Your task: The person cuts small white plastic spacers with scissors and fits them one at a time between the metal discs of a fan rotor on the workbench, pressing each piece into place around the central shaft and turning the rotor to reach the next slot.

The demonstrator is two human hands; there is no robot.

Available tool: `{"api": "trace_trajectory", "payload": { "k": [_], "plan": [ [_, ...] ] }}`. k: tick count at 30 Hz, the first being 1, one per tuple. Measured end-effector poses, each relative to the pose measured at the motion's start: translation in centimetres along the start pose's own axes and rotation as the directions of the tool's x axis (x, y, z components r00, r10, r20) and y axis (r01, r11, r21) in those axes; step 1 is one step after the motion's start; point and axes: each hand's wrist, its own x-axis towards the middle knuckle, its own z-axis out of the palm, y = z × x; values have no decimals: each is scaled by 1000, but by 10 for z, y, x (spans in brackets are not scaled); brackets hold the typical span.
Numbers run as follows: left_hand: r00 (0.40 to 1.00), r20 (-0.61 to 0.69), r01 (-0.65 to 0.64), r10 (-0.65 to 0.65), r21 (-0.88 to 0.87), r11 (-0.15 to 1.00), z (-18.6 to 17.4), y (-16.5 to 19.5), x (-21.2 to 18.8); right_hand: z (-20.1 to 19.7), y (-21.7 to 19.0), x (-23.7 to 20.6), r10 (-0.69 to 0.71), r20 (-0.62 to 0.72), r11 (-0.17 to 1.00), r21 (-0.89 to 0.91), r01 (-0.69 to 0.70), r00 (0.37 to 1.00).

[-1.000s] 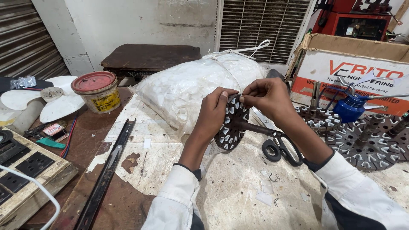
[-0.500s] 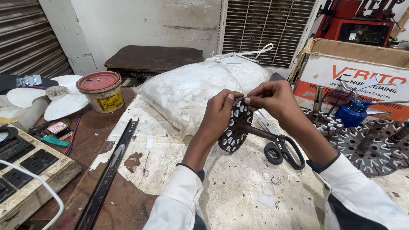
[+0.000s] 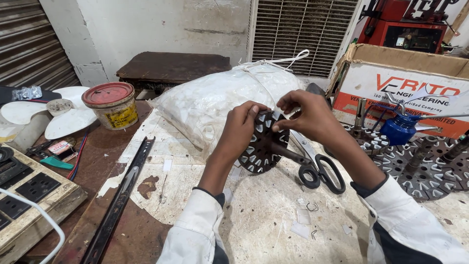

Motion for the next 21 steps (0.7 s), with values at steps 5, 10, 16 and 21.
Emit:
{"api": "trace_trajectory", "payload": {
  "k": [5, 10, 16, 21],
  "plan": [
    [993, -84, 84, -80, 44, 995, 1, -1, 2, 12, 12, -1, -53, 180, 992, 119, 32, 982],
    [993, -88, 105, -84, 278, 955, 11, 5, -1, 9, 18, 2, -38, 188, 993, 120, 16, 982],
    [991, -19, 125, -130, 453, 883, 12, 14, -2, 2, 16, 2, -38, 203, 997, 70, 24, 978],
    [974, -36, 216, -224, 461, 861, 12, 19, 2, 1, 13, 1, -26, 206, 992, 128, -1, 978]
  ]
}}
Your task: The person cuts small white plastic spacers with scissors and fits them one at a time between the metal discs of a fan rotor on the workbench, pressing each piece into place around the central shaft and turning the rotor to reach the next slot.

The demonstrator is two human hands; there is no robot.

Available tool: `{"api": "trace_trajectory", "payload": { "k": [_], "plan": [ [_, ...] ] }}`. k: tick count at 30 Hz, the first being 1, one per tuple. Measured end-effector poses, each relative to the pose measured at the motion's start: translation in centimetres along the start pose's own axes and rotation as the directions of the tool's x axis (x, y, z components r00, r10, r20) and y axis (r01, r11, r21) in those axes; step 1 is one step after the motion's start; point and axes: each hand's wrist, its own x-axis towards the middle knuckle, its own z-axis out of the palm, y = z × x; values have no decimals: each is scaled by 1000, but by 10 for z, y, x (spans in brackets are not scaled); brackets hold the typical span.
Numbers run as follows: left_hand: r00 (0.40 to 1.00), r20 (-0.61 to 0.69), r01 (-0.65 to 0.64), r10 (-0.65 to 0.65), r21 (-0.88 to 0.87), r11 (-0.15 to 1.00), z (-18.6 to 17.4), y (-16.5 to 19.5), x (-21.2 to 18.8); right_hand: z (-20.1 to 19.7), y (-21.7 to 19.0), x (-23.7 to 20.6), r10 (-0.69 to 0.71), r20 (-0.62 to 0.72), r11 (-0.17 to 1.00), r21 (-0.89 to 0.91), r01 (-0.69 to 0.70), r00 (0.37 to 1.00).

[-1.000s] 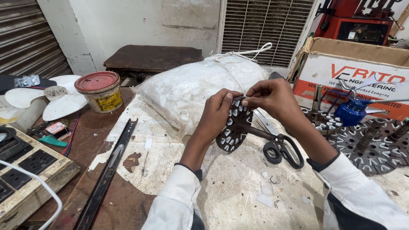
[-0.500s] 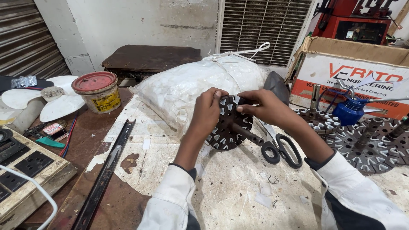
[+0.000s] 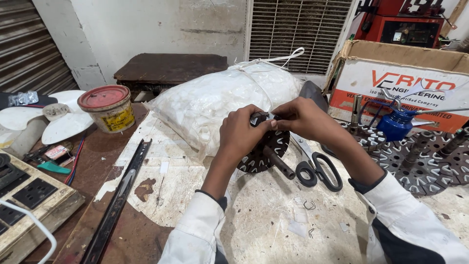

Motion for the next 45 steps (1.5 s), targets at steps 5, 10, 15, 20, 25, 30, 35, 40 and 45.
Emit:
{"api": "trace_trajectory", "payload": {
  "k": [5, 10, 15, 20, 25, 30, 35, 40, 45],
  "plan": [
    [1000, -27, 9, -8, 7, 1000, -1, 1, -2, -2, -1, -2, 9, 18, 1000, 26, -10, 1000],
    [1000, -9, 27, -27, 12, 1000, -2, 6, -3, -3, -1, -2, 11, 21, 1000, 5, -12, 1000],
    [999, -11, 38, -38, 43, 998, -2, 13, -4, -4, -2, -3, 23, 19, 1000, -6, -22, 1000],
    [999, -12, 37, -36, 59, 998, 0, 12, -6, -4, -4, -5, 60, 36, 998, -19, -59, 998],
    [995, 95, 37, -38, 10, 999, 3, 5, 1, -10, 0, -6, 19, 161, 998, 50, -28, 987],
    [997, 82, 3, 3, -76, 997, 5, -6, 4, -2, 3, -2, -48, 125, 999, 15, 47, 991],
    [997, 71, -6, 12, -76, 997, 2, -8, 4, 6, -3, -1, 12, 31, 991, 136, -16, 999],
    [998, 57, -6, 5, 16, 1000, 2, 2, 0, 8, -7, -2, 49, -41, 987, 157, -42, 998],
    [997, -3, -82, 83, 68, 994, 5, 8, -6, -2, 0, 0, 12, 12, 995, 99, -13, 1000]
  ]
}}
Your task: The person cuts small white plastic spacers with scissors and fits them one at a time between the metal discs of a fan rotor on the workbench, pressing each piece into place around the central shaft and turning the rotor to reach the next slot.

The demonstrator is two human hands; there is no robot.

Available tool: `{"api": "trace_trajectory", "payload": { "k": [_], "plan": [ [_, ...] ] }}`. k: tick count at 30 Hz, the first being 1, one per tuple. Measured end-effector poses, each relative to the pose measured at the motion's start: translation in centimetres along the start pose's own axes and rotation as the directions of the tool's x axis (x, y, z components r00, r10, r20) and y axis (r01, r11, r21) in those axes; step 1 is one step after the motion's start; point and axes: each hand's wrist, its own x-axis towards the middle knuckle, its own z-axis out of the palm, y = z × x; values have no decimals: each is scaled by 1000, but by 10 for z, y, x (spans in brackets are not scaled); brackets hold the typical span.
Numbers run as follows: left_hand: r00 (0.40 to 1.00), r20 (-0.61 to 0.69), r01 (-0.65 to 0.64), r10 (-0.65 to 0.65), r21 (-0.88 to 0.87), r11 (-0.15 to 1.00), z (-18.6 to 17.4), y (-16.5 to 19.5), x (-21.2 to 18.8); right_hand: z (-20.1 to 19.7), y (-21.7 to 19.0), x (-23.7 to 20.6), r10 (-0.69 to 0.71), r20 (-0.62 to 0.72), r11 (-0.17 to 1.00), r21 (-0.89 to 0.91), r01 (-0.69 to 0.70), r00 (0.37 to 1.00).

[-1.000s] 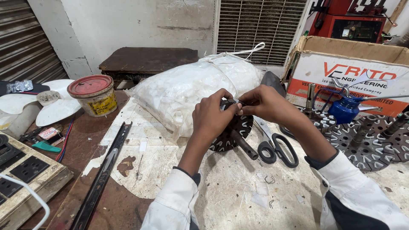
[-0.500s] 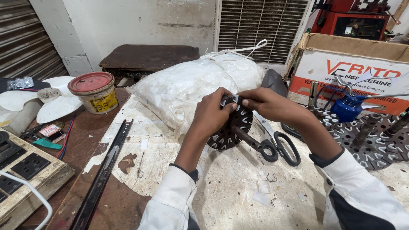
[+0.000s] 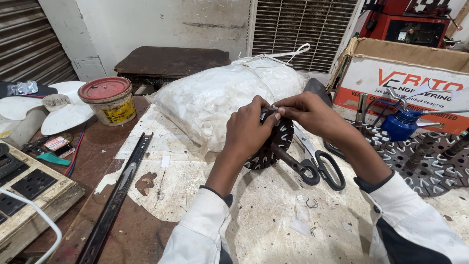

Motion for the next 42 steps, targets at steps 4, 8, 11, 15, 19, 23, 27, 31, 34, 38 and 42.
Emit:
{"api": "trace_trajectory", "payload": {
  "k": [4, 8, 11, 15, 19, 23, 27, 31, 34, 38, 42],
  "plan": [
    [999, -20, -45, 45, 12, 999, 2, 1, -2, -4, 5, 0, -51, 26, 999, 7, 51, 998],
    [998, -36, -50, 51, 11, 999, 1, 1, -3, -2, 5, 1, -60, 23, 998, -1, 60, 998],
    [999, -48, -20, 21, 6, 1000, 0, 2, -3, 1, 3, 2, -7, -16, 998, -61, 6, 1000],
    [999, -47, 15, -15, -10, 1000, -1, 5, -5, 3, 3, 2, -37, -56, 995, -93, 32, 998],
    [999, -40, 28, -28, 2, 1000, 0, 9, -6, 2, 5, 3, -40, -79, 995, -92, 33, 996],
    [999, -33, 35, -35, 5, 999, -1, 11, -6, 3, 7, 4, -11, -103, 995, -98, 1, 995],
    [999, -32, 32, -32, 6, 999, 0, 12, -5, 5, 8, 4, 38, -120, 999, 7, -37, 992],
    [999, -32, 25, -25, 14, 1000, 0, 12, -5, 7, 6, 3, 113, -132, 994, 27, -111, 985],
    [999, -24, 34, -34, 8, 999, 0, 11, -6, 8, 4, 4, 123, -143, 992, 44, -118, 982],
    [999, -37, 23, -23, 1, 1000, 1, 9, -6, 7, 3, 4, 112, -137, 993, 61, -104, 984],
    [1000, -28, 9, -9, 5, 1000, 1, 6, -4, 5, 3, 4, 92, -126, 994, 68, -84, 988]
  ]
}}
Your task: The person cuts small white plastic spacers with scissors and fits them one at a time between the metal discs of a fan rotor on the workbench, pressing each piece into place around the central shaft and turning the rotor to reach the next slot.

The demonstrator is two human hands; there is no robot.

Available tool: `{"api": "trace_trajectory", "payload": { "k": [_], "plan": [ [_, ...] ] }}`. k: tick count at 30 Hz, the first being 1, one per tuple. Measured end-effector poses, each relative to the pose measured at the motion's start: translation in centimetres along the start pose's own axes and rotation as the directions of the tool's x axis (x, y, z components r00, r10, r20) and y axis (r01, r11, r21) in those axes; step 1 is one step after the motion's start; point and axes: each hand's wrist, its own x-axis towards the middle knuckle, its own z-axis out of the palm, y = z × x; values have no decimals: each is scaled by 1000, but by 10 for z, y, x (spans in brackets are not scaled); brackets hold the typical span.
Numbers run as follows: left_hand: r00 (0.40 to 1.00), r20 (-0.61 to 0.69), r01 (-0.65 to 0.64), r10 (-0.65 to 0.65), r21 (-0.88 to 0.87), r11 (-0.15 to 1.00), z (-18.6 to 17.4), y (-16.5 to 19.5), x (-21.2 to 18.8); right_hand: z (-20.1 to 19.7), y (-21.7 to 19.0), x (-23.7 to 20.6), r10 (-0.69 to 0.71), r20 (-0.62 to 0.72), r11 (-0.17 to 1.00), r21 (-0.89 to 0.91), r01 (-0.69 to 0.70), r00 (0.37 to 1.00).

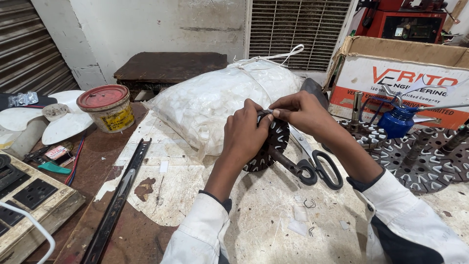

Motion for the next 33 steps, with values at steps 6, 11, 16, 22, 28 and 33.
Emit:
{"api": "trace_trajectory", "payload": {
  "k": [6, 11, 16, 22, 28, 33],
  "plan": [
    [999, -32, -35, 36, 18, 999, 4, -3, -1, -3, 0, -2, -43, 66, 992, 122, 35, 997],
    [999, -28, -19, 18, -25, 1000, 4, -9, 3, -12, 2, -4, -164, 160, 961, 249, 121, 973],
    [990, -57, -136, 126, -214, 967, -2, -27, 4, -16, -4, -6, -181, 183, 983, 42, 176, 966],
    [974, -23, -219, 227, -374, 901, -4, -39, 0, -20, -18, -16, -159, 228, 984, -45, 173, 961],
    [967, 17, -211, 253, -499, 841, -8, -39, -2, -17, -33, -24, -143, 237, 961, -200, 192, 961],
    [970, 60, -146, 233, -624, 767, -9, -41, -2, -11, -46, -33, -170, 128, 912, -356, 206, 977]
  ]
}}
